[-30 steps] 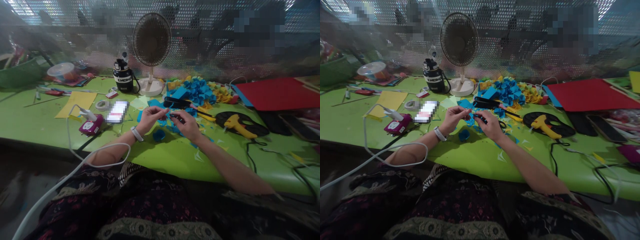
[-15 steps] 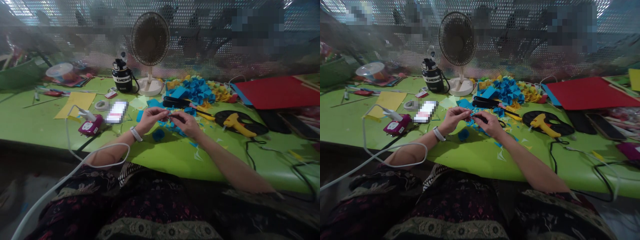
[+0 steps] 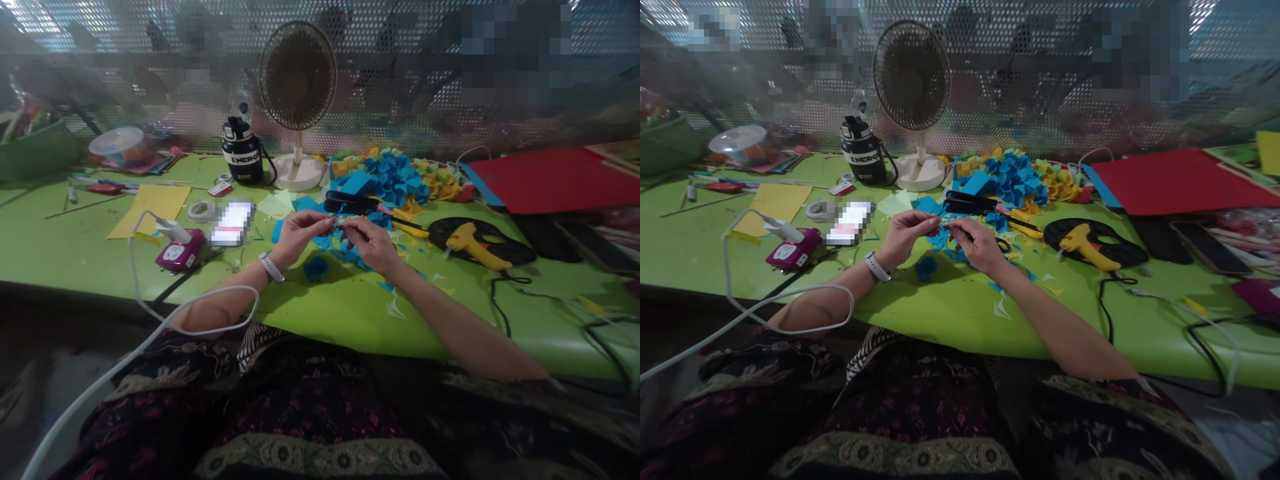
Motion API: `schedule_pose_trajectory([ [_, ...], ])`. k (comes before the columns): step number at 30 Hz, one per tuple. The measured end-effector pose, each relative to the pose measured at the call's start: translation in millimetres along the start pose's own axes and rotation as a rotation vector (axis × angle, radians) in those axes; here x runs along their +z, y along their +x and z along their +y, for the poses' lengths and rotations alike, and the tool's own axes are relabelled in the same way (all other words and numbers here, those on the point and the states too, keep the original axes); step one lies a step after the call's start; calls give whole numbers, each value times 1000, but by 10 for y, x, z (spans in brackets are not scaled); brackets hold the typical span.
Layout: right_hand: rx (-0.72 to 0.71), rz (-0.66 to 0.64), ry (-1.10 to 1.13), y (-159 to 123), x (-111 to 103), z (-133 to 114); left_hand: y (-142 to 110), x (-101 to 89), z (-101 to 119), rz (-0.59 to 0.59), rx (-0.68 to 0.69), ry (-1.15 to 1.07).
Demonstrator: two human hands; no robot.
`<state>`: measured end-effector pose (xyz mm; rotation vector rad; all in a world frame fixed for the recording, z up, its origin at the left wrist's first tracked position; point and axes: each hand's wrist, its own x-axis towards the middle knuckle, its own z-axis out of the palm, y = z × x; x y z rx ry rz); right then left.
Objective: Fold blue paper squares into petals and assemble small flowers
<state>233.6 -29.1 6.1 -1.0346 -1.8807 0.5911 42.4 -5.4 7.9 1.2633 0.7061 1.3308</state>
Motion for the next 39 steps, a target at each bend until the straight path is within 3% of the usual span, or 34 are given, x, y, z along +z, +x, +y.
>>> schedule_pose_trajectory([
  [8,-81,78,-67,-20,33,-18,13,-16,31,55,29,-31],
  [15,-169,42,14,-19,19,25,27,-20,26,-22,-44,-111],
  [22,-136,29,-6,-17,8,6,39,-29,3,-15,-54,-106],
  [28,-152,108,-104,-40,45,-21,12,-1,23,11,31,-56],
  [39,-76,95,17,10,-4,70,9,-5,10,12,87,-19],
])
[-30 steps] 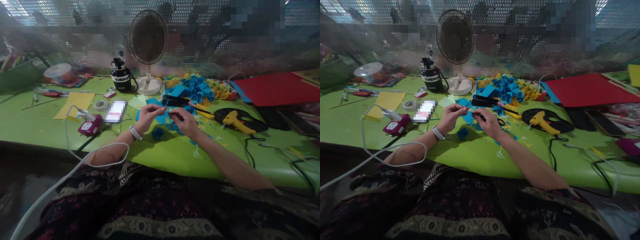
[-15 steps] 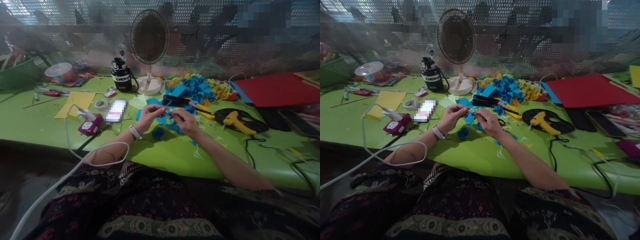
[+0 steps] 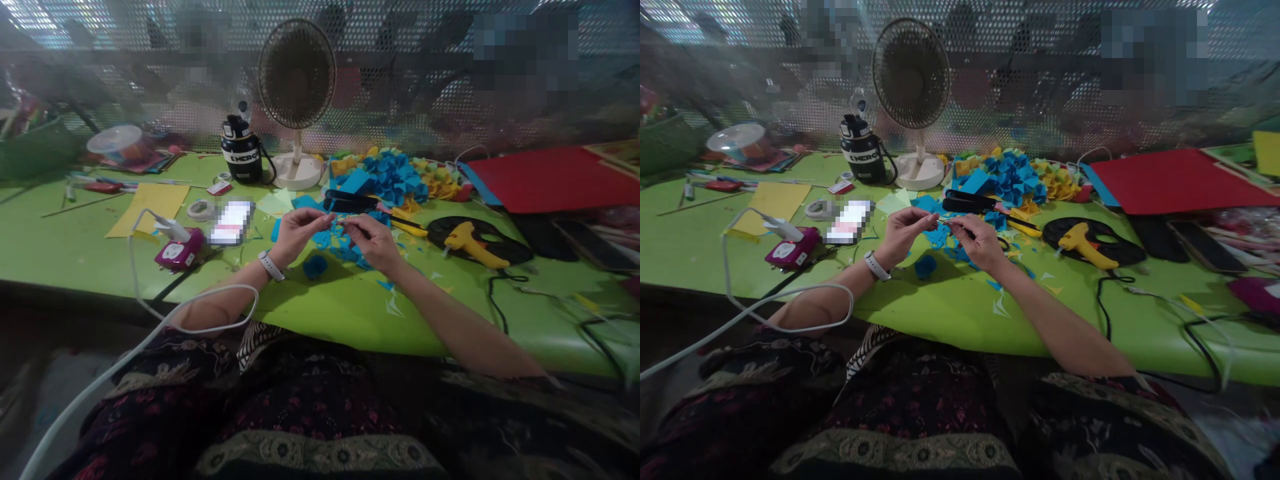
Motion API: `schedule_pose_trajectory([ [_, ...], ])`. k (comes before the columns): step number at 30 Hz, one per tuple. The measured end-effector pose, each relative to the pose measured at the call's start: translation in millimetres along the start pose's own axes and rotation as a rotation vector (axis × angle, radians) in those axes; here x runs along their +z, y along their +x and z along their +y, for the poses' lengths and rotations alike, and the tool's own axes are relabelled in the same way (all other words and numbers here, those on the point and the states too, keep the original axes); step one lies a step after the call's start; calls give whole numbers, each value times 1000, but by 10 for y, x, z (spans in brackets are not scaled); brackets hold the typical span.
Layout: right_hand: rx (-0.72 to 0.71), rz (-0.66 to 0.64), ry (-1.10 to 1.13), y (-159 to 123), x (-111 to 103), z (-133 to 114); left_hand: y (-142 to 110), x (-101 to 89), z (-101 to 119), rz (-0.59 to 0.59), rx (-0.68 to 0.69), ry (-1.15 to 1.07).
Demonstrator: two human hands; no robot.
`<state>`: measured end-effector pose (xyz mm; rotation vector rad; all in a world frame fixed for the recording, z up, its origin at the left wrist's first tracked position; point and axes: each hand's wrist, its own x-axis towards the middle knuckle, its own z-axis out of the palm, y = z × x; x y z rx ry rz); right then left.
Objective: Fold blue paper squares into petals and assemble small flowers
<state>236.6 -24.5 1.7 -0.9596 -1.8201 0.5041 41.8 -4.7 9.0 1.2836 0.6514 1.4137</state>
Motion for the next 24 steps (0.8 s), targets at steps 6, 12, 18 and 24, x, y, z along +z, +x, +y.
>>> schedule_pose_trajectory([
  [6,22,-45,10,-15,-18,-72,-7,13,19,-17,-15,18],
  [12,16,26,-38,-29,23,-84,3,-10,-58,17,-5,-7],
  [18,11,12,-62,-7,12,-32,7,-19,-52,-19,-12,-19],
  [24,-25,-26,-90,6,-26,-76,7,-1,-10,-11,-39,15],
])
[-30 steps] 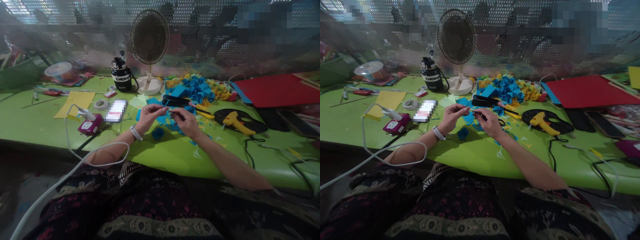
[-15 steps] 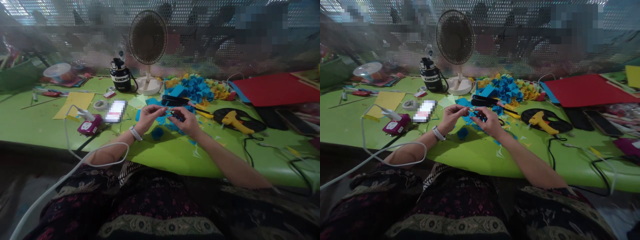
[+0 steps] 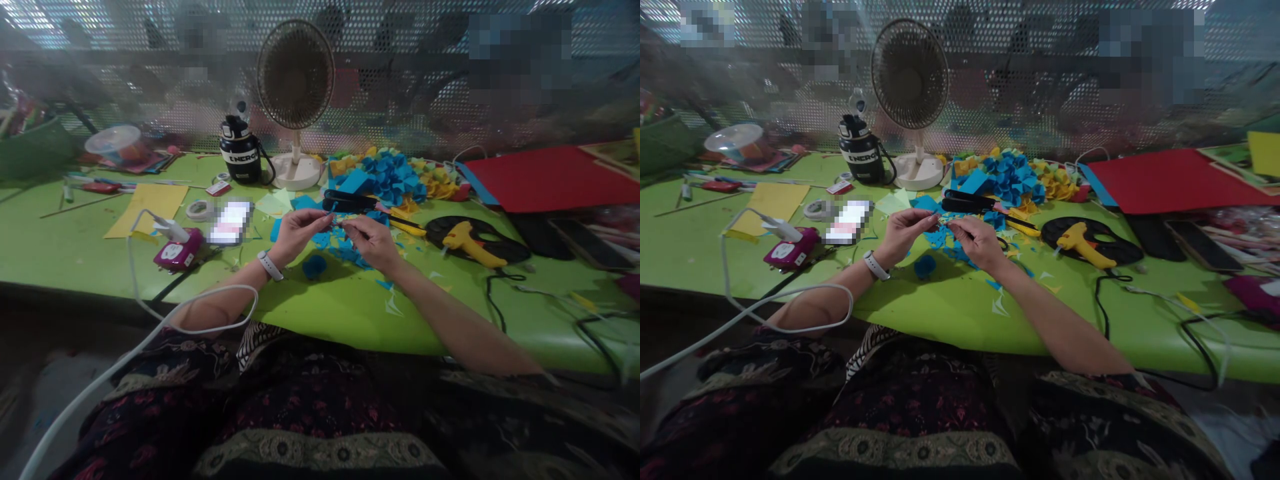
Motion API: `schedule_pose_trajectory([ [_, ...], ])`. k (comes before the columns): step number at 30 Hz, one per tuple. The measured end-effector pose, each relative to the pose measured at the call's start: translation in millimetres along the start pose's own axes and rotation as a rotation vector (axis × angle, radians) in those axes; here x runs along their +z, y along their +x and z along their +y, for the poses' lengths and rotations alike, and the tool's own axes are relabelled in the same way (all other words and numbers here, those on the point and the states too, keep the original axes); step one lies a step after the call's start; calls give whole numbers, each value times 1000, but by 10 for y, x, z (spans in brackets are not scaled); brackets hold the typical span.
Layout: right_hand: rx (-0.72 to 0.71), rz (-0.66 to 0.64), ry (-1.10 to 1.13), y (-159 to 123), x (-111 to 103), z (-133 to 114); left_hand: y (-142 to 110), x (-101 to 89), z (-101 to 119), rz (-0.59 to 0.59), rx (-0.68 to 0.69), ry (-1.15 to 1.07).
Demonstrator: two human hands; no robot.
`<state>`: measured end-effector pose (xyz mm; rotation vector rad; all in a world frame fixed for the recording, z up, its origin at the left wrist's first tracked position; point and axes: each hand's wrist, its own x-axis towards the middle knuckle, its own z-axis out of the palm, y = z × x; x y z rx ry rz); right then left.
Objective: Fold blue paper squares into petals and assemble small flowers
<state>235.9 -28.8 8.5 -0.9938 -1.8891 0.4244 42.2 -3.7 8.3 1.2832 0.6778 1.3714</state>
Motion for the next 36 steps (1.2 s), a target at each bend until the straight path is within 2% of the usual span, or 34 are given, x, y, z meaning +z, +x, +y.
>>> schedule_pose_trajectory([
  [10,-61,46,-30,-18,14,18,1,-4,12,-20,-6,-8],
  [25,29,-33,9,-18,0,12,-7,8,37,-2,6,16],
  [31,26,-10,-15,-26,3,2,-9,14,35,-8,7,-4],
  [36,-4,-17,-47,-10,-6,8,10,12,13,45,-25,-23],
])
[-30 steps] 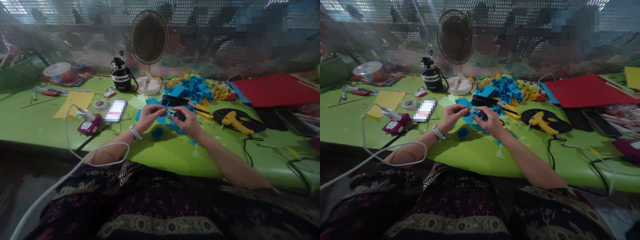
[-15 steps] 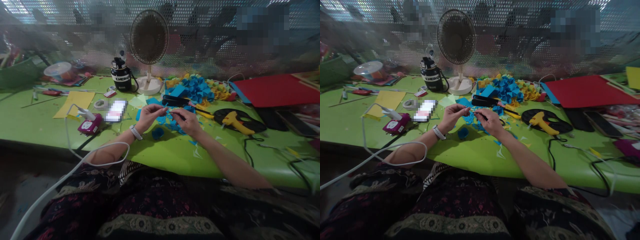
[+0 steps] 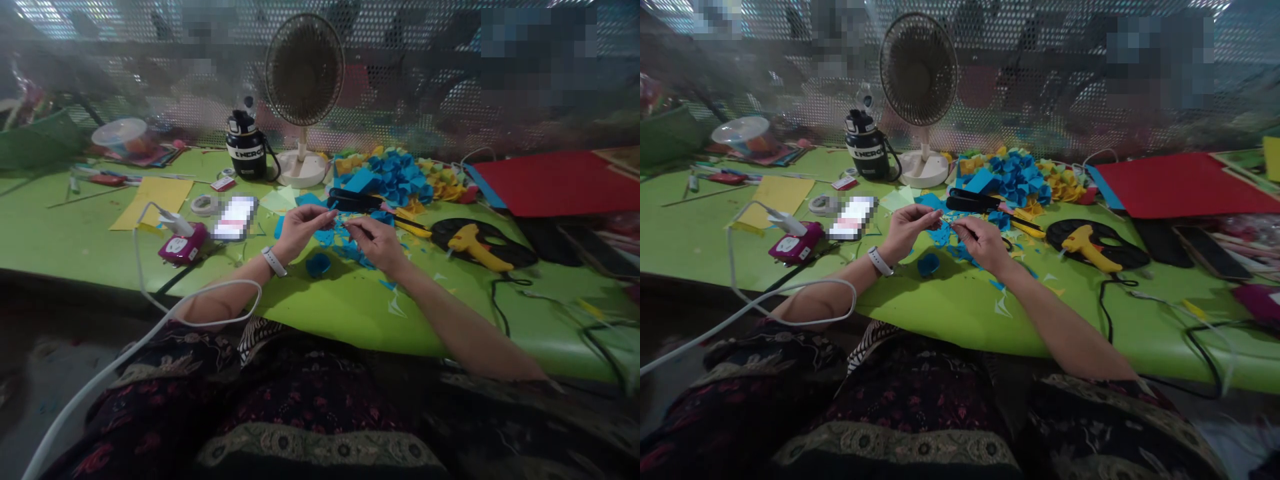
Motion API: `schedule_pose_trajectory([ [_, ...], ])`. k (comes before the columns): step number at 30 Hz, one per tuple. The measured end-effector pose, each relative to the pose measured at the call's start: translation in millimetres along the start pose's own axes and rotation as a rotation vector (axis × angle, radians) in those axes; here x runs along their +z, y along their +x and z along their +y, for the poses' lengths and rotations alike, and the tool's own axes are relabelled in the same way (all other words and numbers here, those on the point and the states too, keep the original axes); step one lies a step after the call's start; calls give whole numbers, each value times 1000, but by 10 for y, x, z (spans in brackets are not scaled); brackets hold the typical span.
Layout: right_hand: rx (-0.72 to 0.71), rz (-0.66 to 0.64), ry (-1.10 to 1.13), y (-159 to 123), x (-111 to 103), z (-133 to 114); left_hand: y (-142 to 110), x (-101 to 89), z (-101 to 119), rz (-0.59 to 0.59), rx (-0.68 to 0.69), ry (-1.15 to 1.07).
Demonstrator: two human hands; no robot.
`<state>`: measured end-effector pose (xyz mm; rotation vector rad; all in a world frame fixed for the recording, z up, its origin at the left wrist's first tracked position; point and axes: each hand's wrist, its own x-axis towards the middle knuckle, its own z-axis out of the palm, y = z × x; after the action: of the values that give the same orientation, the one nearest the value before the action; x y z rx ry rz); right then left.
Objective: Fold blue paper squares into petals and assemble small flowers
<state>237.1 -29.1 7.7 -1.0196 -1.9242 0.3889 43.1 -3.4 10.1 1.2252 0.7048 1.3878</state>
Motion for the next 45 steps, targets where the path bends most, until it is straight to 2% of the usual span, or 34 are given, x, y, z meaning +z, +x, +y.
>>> schedule_pose_trajectory([
  [5,-26,24,-1,22,-3,-3,30,-22,-46,6,-2,-20],
  [8,65,-20,74,19,3,-3,38,-35,-69,5,-13,-44],
  [12,230,-139,306,18,4,5,39,-42,-77,8,-25,-61],
  [18,327,-182,453,27,3,-15,47,-48,-72,-42,-31,-79],
  [23,296,-113,419,20,37,-7,42,-41,-53,-53,-28,-74],
  [32,241,24,196,-18,62,-6,27,-15,-5,-18,-71,-115],
  [38,185,-4,92,-19,46,-51,32,-10,-19,-1,-70,-113],
  [45,177,-60,70,-24,22,-47,69,-52,-11,5,-44,-132],
])
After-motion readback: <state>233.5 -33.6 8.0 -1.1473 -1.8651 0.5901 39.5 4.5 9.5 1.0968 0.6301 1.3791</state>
